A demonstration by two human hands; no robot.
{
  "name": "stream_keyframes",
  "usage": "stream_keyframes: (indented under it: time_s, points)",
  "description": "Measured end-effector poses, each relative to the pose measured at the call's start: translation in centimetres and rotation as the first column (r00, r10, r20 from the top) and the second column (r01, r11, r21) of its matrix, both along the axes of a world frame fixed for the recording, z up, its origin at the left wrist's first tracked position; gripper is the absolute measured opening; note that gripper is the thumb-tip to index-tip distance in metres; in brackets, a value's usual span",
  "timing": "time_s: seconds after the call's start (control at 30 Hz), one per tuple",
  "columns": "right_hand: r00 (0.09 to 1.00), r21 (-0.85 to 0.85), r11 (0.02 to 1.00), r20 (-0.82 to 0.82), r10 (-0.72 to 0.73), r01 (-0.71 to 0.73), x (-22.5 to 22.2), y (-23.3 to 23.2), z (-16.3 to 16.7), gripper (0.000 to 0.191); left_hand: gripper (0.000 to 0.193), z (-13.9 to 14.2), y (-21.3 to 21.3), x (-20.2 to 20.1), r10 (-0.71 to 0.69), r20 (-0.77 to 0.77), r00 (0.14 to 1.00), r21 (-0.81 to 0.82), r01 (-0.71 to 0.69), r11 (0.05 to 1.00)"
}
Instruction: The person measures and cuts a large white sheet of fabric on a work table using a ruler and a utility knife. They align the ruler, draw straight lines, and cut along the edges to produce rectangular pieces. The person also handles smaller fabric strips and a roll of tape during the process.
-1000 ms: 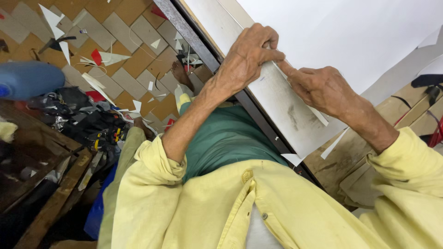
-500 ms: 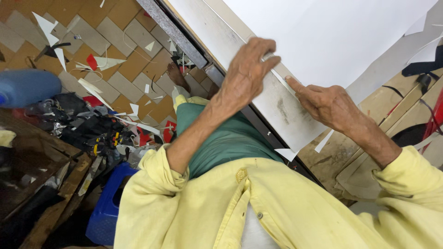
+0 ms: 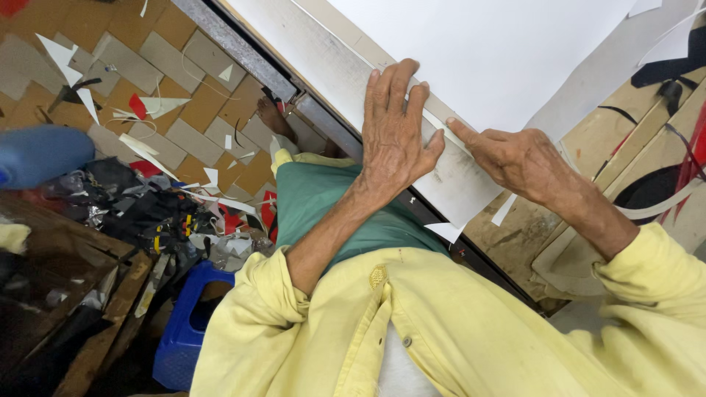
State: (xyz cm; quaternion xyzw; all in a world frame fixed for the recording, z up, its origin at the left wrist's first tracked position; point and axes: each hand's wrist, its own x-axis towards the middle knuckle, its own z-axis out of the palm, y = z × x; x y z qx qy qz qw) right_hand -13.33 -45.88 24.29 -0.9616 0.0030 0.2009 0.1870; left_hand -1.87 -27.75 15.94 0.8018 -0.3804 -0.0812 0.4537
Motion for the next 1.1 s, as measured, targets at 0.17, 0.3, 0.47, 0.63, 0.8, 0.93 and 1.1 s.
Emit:
stream_keyframes:
  time_s: [0.17, 0.3, 0.47, 0.63, 0.8, 0.93, 1.1]
  points:
    - [0.998, -0.004, 0.998, 0.003, -0.055, 0.055, -3.9, -1.0, -1.7, 0.060, 0.062, -1.0, -0.3, -0.5, 0.014, -0.020, 1.000, 0.017, -0.014, 1.000]
    - [0.992, -0.059, 0.991, 0.041, -0.117, 0.120, -9.8, -1.9, -2.1, 0.064, 0.063, -1.4, -0.5, -0.6, 0.010, 0.012, 1.000, 0.039, -0.011, 0.999]
    - [0.968, -0.243, 0.950, 0.205, -0.148, 0.197, -15.7, -1.4, -4.0, 0.062, 0.065, -1.4, -0.8, -0.4, -0.012, 0.074, 0.997, 0.072, 0.006, 0.997]
    - [0.878, -0.209, 0.919, 0.423, -0.223, 0.334, -17.3, 0.1, -4.4, 0.058, 0.064, -0.7, -1.0, 0.0, -0.059, 0.149, 0.987, 0.098, 0.045, 0.994]
    - [0.812, -0.116, 0.889, 0.474, -0.342, 0.442, -14.7, 3.3, -4.8, 0.060, 0.041, 0.5, -0.4, 1.0, -0.145, 0.177, 0.973, 0.114, 0.126, 0.985]
    - [0.794, -0.093, 0.867, 0.457, -0.400, 0.490, -11.7, 4.1, -5.6, 0.060, 0.033, 1.1, -0.5, 2.3, -0.237, 0.238, 0.942, 0.191, 0.194, 0.962]
    - [0.834, -0.094, 0.881, 0.381, -0.398, 0.463, -12.6, 3.9, -4.2, 0.071, 0.041, 1.4, -0.3, 3.3, -0.323, 0.254, 0.912, 0.197, 0.278, 0.940]
